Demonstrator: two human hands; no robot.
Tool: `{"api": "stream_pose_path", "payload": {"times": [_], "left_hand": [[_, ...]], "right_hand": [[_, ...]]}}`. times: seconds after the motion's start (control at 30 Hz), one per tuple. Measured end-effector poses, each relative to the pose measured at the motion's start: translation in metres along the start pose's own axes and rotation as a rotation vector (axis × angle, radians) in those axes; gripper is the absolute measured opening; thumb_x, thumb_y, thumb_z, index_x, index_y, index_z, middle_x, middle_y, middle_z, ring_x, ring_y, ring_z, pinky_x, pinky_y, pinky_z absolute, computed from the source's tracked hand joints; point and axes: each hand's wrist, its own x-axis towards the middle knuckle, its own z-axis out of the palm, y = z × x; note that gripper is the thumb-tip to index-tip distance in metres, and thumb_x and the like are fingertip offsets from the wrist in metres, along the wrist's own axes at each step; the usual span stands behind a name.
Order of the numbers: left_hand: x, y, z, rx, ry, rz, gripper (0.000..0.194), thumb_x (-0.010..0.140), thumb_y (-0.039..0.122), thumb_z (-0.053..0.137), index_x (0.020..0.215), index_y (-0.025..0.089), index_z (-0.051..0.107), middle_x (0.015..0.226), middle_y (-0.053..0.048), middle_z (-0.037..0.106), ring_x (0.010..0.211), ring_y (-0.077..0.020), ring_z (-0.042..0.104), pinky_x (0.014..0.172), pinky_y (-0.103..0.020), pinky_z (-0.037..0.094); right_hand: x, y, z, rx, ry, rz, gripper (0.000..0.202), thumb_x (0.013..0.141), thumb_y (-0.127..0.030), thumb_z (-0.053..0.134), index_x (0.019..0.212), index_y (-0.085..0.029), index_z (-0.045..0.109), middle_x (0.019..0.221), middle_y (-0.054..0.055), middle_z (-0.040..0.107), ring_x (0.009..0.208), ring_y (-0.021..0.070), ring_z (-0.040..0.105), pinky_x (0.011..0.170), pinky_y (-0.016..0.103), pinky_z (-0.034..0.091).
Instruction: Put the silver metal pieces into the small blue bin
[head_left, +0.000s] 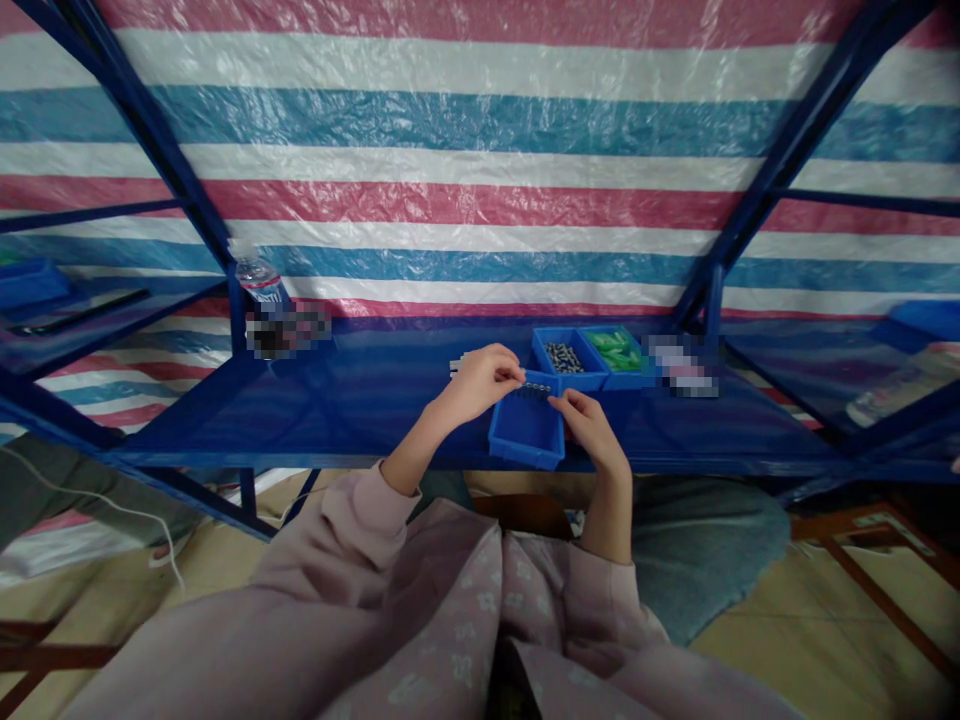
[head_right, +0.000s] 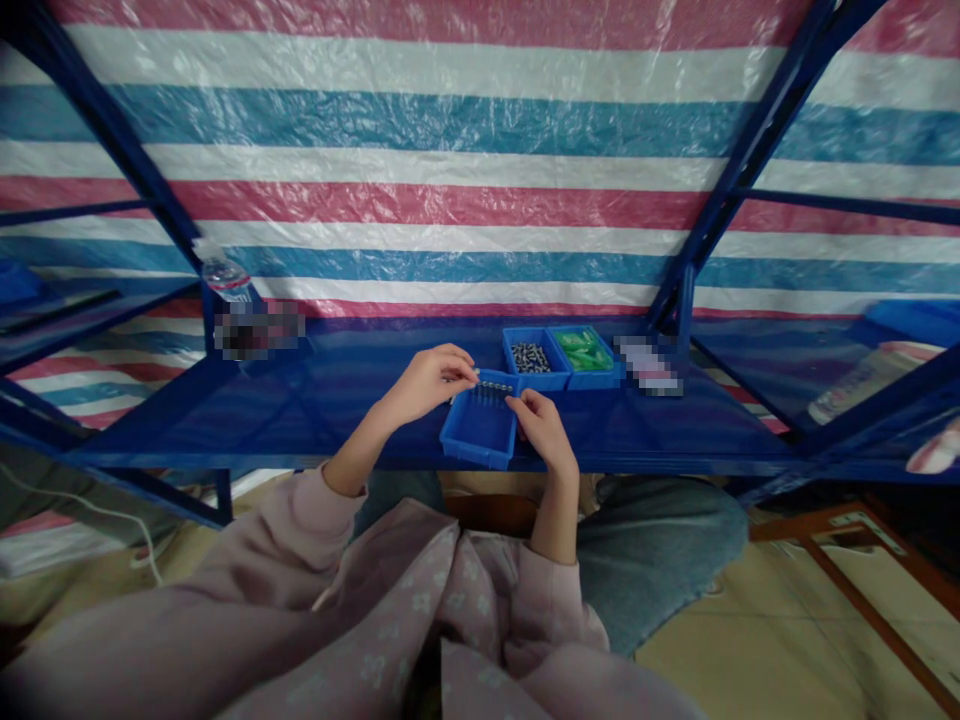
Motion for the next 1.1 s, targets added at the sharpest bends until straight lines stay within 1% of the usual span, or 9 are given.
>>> {"api": "stream_pose_path", "payload": {"times": [0.07, 0.17, 0.23, 0.33, 0.53, 0.73, 0.8, 0.93, 1.1], "left_hand": [[0.008, 0.007, 0.0, 0.109, -0.129, 0.033, 0.012, 0.074, 0.007, 0.063, 0.073, 0.016, 0.071, 0.086, -0.004, 0.065, 0.073, -0.0121, 0.063, 0.071, -0.025, 0.052], [0.019, 0.008, 0.001, 0.216, -0.307, 0.031, 0.02, 0.071, 0.002, 0.062, 0.079, 0.017, 0.071, 0.078, -0.002, 0.066, 0.071, -0.013, 0.063, 0.069, -0.025, 0.05], [0.023, 0.004, 0.002, 0.276, -0.387, 0.029, 0.024, 0.068, -0.001, 0.062, 0.081, 0.017, 0.071, 0.076, -0.001, 0.067, 0.072, -0.0144, 0.064, 0.069, -0.025, 0.048], [0.028, -0.004, 0.005, 0.399, -0.455, 0.078, 0.023, 0.067, -0.003, 0.06, 0.075, 0.017, 0.07, 0.075, -0.002, 0.067, 0.072, -0.0158, 0.064, 0.07, -0.027, 0.047], [0.03, -0.011, 0.012, 0.582, -0.49, 0.136, 0.024, 0.068, -0.004, 0.055, 0.07, 0.016, 0.069, 0.078, -0.006, 0.067, 0.079, -0.0189, 0.063, 0.075, -0.029, 0.046], [0.033, -0.007, 0.015, 0.659, -0.523, 0.133, 0.02, 0.068, 0.002, 0.059, 0.074, 0.018, 0.069, 0.076, -0.003, 0.067, 0.078, -0.0182, 0.064, 0.071, -0.028, 0.043], [0.034, -0.006, 0.016, 0.705, -0.517, 0.146, 0.017, 0.069, 0.004, 0.059, 0.069, 0.018, 0.068, 0.073, -0.002, 0.067, 0.077, -0.0181, 0.064, 0.074, -0.029, 0.042], [0.036, -0.011, 0.018, 0.793, -0.506, 0.232, 0.017, 0.069, 0.003, 0.059, 0.063, 0.018, 0.065, 0.069, -0.003, 0.068, 0.081, -0.0192, 0.063, 0.083, -0.033, 0.038], [0.038, -0.019, 0.02, 0.859, -0.515, 0.261, 0.017, 0.069, 0.002, 0.059, 0.063, 0.017, 0.065, 0.072, -0.006, 0.068, 0.085, -0.0215, 0.06, 0.084, -0.035, 0.033]], "right_hand": [[-0.001, -0.001, 0.0, -0.008, 0.002, -0.005, 0.04, 0.074, -0.049, 0.063, 0.061, -0.022, 0.036, 0.046, -0.008, 0.037, 0.04, 0.0077, 0.037, 0.037, 0.02, 0.029], [-0.001, -0.003, 0.0, -0.012, 0.002, 0.003, 0.039, 0.074, -0.048, 0.063, 0.061, -0.022, 0.037, 0.045, -0.008, 0.037, 0.039, 0.0078, 0.037, 0.036, 0.02, 0.027], [-0.001, -0.003, -0.001, -0.022, -0.001, 0.005, 0.039, 0.075, -0.048, 0.062, 0.061, -0.022, 0.036, 0.045, -0.008, 0.037, 0.038, 0.0079, 0.038, 0.036, 0.02, 0.027], [0.0, -0.003, -0.003, -0.06, -0.016, -0.015, 0.039, 0.076, -0.048, 0.062, 0.061, -0.022, 0.037, 0.045, -0.007, 0.039, 0.039, 0.008, 0.038, 0.036, 0.02, 0.028], [0.001, -0.006, -0.006, -0.107, -0.037, -0.016, 0.039, 0.075, -0.049, 0.062, 0.06, -0.022, 0.038, 0.043, -0.006, 0.041, 0.038, 0.0081, 0.04, 0.036, 0.02, 0.027], [0.001, -0.007, -0.006, -0.095, -0.046, -0.016, 0.042, 0.074, -0.052, 0.063, 0.059, -0.022, 0.038, 0.042, -0.007, 0.042, 0.037, 0.0076, 0.039, 0.036, 0.02, 0.028], [0.0, -0.008, -0.007, -0.089, -0.052, -0.015, 0.044, 0.073, -0.054, 0.063, 0.059, -0.022, 0.038, 0.042, -0.007, 0.042, 0.037, 0.0072, 0.038, 0.036, 0.02, 0.028], [0.0, -0.009, -0.007, -0.104, -0.05, -0.016, 0.045, 0.073, -0.057, 0.063, 0.059, -0.022, 0.039, 0.043, -0.006, 0.043, 0.038, 0.0078, 0.04, 0.035, 0.02, 0.027], [0.0, -0.009, -0.007, -0.101, -0.046, -0.005, 0.045, 0.071, -0.057, 0.064, 0.059, -0.022, 0.038, 0.043, -0.006, 0.043, 0.039, 0.0084, 0.042, 0.034, 0.02, 0.028]]}}
